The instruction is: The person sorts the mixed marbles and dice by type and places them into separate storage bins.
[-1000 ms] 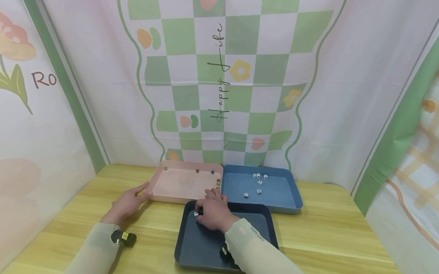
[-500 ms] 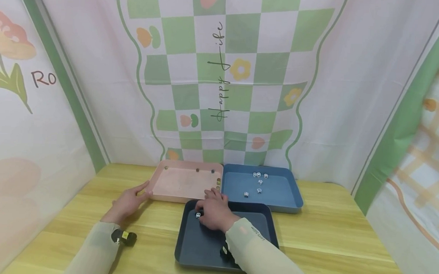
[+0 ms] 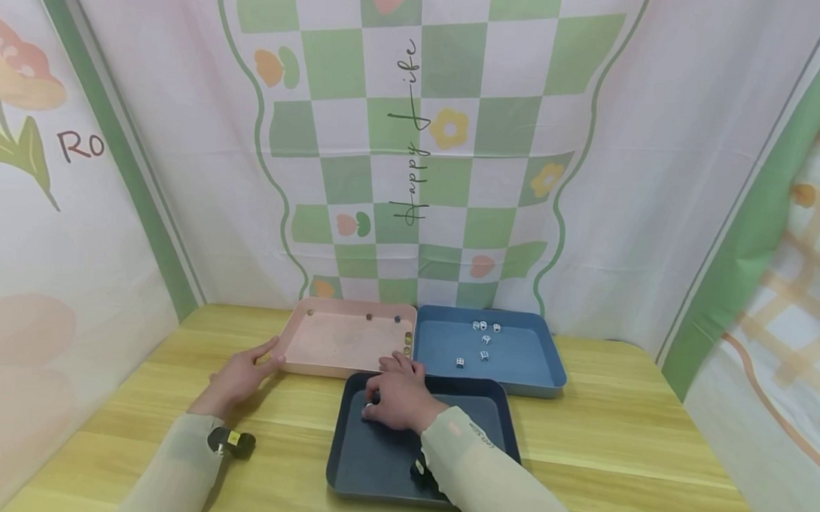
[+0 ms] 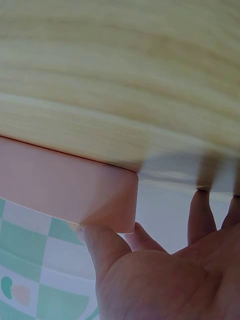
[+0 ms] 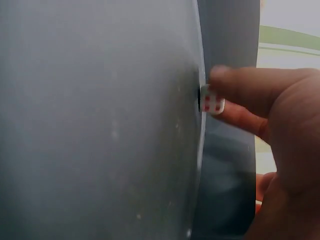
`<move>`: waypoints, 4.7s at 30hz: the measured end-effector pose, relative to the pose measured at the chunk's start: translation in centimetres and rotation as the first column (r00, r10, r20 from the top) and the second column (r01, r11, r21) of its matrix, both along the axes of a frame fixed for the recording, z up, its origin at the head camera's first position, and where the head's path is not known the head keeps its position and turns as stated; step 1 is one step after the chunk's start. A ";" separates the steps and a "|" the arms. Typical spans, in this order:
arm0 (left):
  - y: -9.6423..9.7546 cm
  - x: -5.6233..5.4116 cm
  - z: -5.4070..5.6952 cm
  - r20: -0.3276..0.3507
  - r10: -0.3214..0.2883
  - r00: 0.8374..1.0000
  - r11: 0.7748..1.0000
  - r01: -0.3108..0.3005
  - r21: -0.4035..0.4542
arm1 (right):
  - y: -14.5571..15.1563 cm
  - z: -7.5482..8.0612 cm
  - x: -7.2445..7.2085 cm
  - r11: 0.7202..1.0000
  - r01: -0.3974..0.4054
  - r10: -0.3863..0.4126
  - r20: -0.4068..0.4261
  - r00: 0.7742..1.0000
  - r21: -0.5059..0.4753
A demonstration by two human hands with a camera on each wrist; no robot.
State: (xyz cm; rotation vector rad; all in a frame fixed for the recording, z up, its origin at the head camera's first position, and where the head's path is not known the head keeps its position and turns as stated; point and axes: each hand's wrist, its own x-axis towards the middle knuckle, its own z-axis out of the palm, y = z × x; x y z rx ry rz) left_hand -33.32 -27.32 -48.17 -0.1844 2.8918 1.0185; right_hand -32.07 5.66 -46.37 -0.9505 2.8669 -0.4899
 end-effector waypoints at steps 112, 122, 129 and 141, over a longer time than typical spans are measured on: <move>0.1 0.3 0.1 -0.033 -0.025 0.999 1.000 0.025 -0.001 | 17.5 4.8 -5.0 0.721 0.619 -0.657 -0.027 0.753 -0.311; 0.3 0.4 0.7 -0.010 -0.020 1.000 1.000 0.019 -0.015 | 17.8 5.5 -3.8 0.730 0.613 -0.644 -0.004 0.765 -0.303; 0.8 0.9 1.4 -0.015 -0.017 1.000 0.995 0.016 -0.100 | 18.1 6.1 -1.7 0.747 0.619 -0.635 0.016 0.772 -0.240; 2.9 3.0 5.2 -0.143 -0.054 0.988 0.917 -0.008 -0.399 | 17.5 6.9 1.3 0.757 0.644 -0.654 -0.111 0.749 -0.111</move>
